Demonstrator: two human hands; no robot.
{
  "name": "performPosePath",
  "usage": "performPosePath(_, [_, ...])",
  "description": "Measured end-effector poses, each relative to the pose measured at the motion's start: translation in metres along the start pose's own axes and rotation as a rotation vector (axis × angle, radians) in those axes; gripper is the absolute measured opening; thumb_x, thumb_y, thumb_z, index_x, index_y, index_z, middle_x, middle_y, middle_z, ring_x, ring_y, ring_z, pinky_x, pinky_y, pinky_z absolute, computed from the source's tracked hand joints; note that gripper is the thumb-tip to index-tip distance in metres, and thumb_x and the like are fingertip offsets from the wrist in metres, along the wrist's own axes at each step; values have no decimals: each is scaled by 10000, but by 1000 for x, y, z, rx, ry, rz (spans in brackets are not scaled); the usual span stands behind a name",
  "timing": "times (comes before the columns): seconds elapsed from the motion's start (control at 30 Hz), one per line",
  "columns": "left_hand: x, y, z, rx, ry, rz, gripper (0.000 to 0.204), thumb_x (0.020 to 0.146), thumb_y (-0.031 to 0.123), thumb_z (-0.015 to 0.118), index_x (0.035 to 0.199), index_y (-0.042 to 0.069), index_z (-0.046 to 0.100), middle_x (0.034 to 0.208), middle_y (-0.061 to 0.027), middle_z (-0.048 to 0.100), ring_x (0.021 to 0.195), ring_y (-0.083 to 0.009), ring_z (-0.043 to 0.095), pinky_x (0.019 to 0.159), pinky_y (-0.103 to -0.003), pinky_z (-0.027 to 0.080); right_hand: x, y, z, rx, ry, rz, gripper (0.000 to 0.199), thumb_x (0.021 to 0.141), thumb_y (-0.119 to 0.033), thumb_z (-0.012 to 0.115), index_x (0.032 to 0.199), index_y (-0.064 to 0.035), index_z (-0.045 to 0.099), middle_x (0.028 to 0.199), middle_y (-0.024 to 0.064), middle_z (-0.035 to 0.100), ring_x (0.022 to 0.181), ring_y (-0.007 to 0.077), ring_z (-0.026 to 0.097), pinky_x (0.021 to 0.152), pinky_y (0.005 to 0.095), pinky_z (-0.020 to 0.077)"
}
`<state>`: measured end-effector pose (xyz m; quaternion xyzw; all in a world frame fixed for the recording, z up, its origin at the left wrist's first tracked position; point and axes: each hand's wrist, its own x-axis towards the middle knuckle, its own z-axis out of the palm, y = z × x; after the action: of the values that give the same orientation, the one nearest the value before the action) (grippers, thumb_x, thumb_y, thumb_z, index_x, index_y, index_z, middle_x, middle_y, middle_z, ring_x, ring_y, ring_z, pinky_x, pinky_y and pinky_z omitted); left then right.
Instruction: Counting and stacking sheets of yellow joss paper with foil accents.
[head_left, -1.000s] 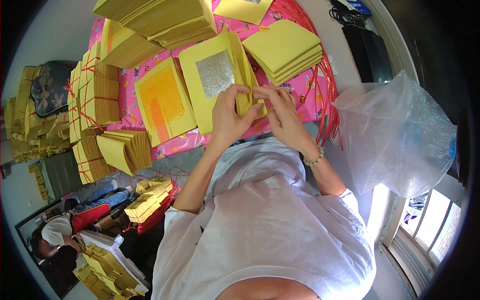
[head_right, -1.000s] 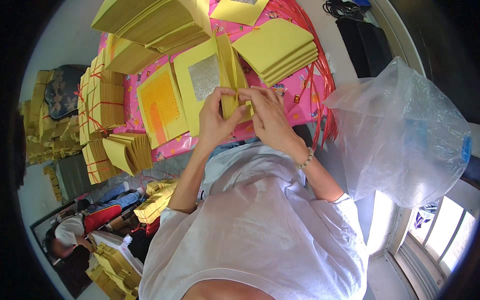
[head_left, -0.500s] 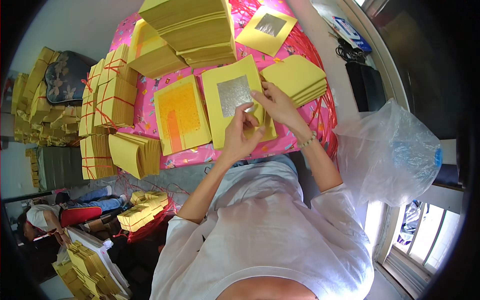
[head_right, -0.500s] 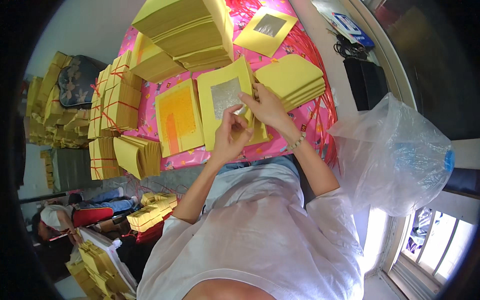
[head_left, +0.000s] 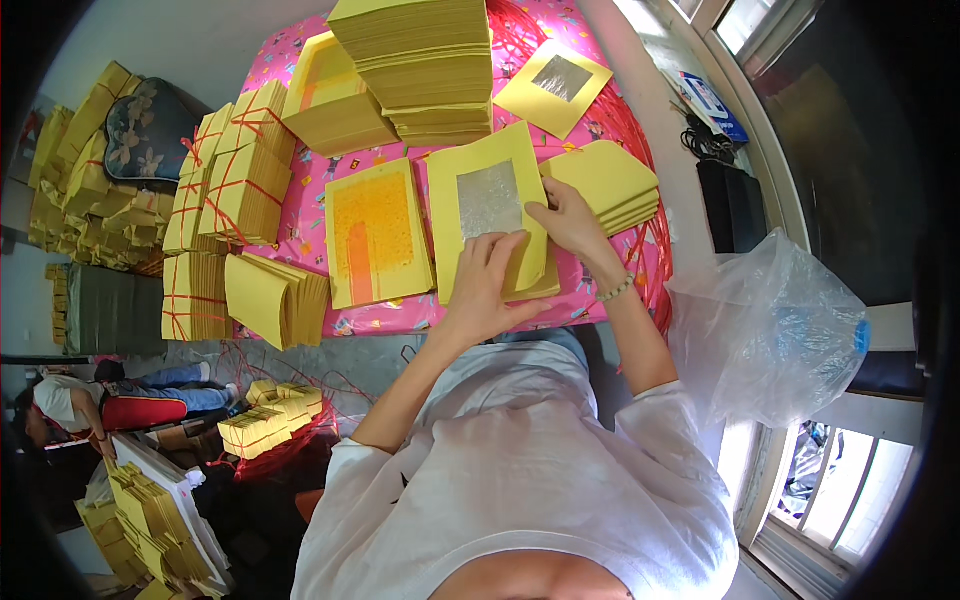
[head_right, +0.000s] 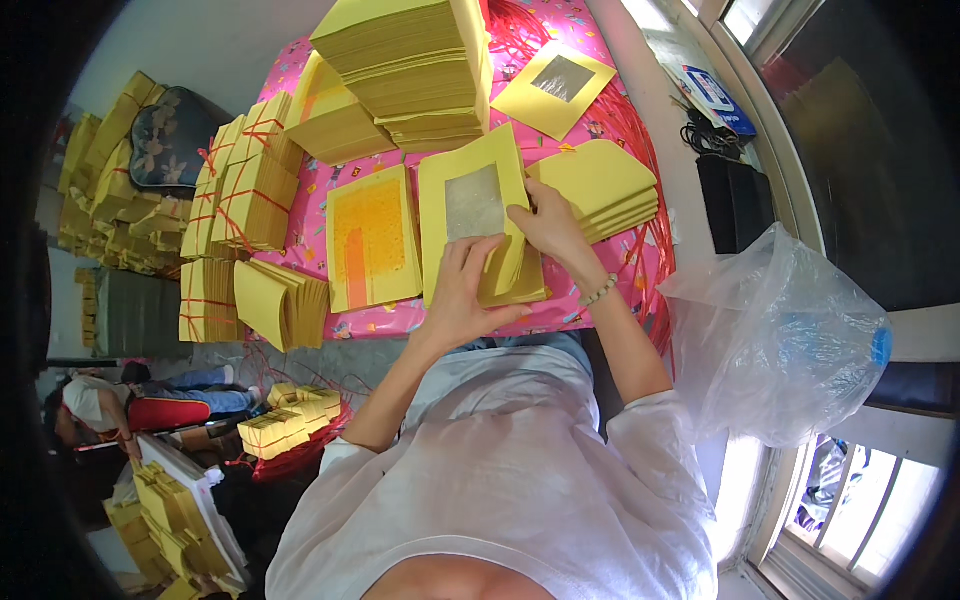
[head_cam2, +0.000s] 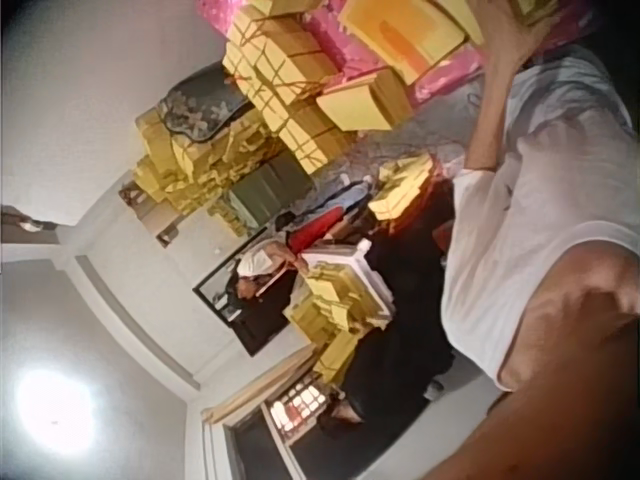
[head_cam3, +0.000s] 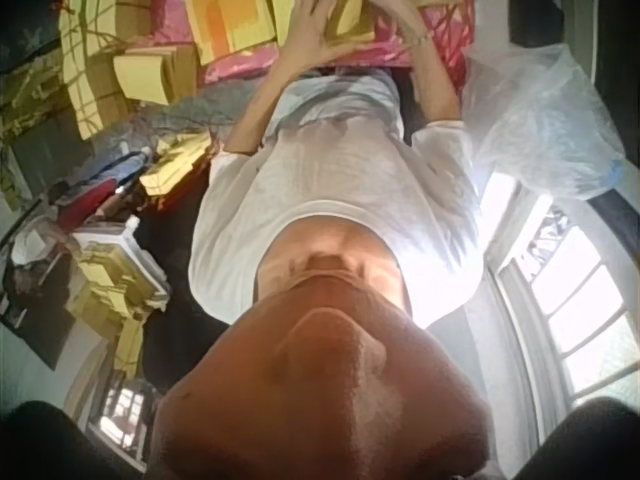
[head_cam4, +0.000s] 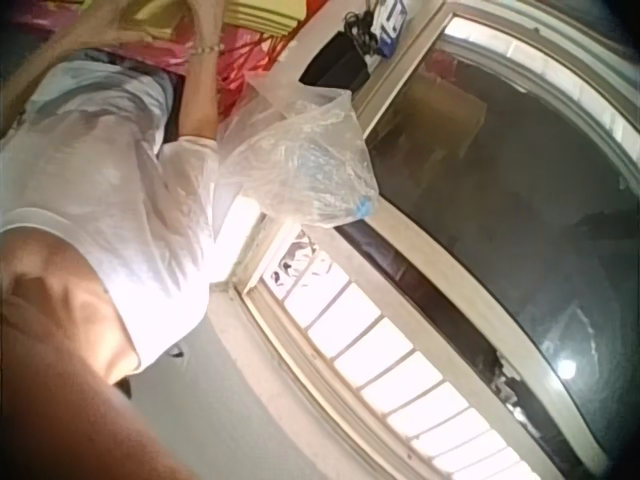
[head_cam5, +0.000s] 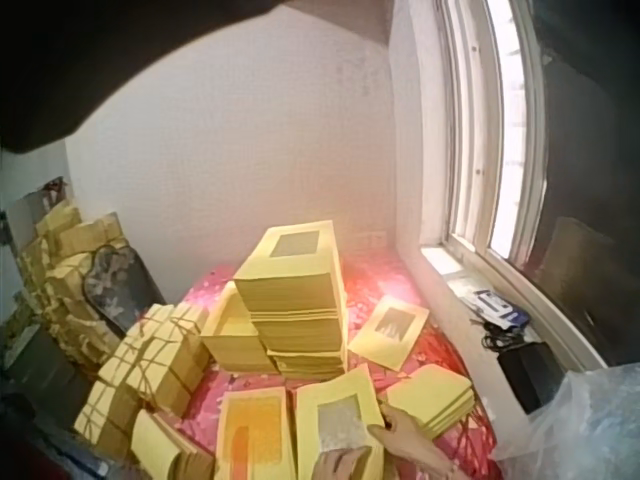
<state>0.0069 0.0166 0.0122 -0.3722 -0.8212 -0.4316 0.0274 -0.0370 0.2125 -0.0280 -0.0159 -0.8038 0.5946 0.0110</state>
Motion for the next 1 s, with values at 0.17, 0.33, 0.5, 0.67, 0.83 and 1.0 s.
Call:
performPosePath(0.17, [-6,-3,-13,342,89,-15,686,607,-56,623,1265,79,479,1196,-116,516,1068,-329,487,893,-415,414,-3,-32,-2,297,-83,61,311,879,-55,549,1179,29,542,999,42,639,891,116,607,805,251,481])
performPosePath(0.33, [4,2,-40,286,130,3,548,637,-94,568,1159,73,569,1050,-126,598,978,-331,547,826,-375,461,-12,-78,-5,357,-162,197,380,946,-301,519,1220,-37,521,1034,46,616,915,122,600,781,284,516])
performPosePath(0.5, [1,-7,-55,-244,262,-229,283,858,13,569,1141,15,569,1051,-118,629,948,-252,606,829,-353,478,-16,-64,1,489,-115,-11,538,944,-391,528,1327,-31,415,1268,96,491,1171,161,484,886,311,468])
performPosePath(0.67, [2,4,-60,-860,293,-502,323,912,144,614,1193,2,540,1119,-50,618,1003,-117,570,839,-296,474,-25,-58,11,497,-250,-219,691,851,-302,682,1372,-17,330,1330,124,441,1217,171,445,973,334,410])
performPosePath(0.83, [6,4,-49,-884,224,-419,362,879,116,649,1203,8,530,1103,-68,621,1013,-136,578,861,-280,468,-42,-72,18,419,-185,-221,738,766,-183,771,1356,-13,360,1311,114,470,1171,165,479,962,319,417])
performPosePath(1.0, [15,3,-42,-320,352,-198,369,832,59,678,1170,5,538,1117,-78,596,1055,-152,558,908,-296,444,-48,-63,17,408,-130,-119,582,763,-126,760,1264,-6,489,1160,70,596,1071,146,547,929,294,435])
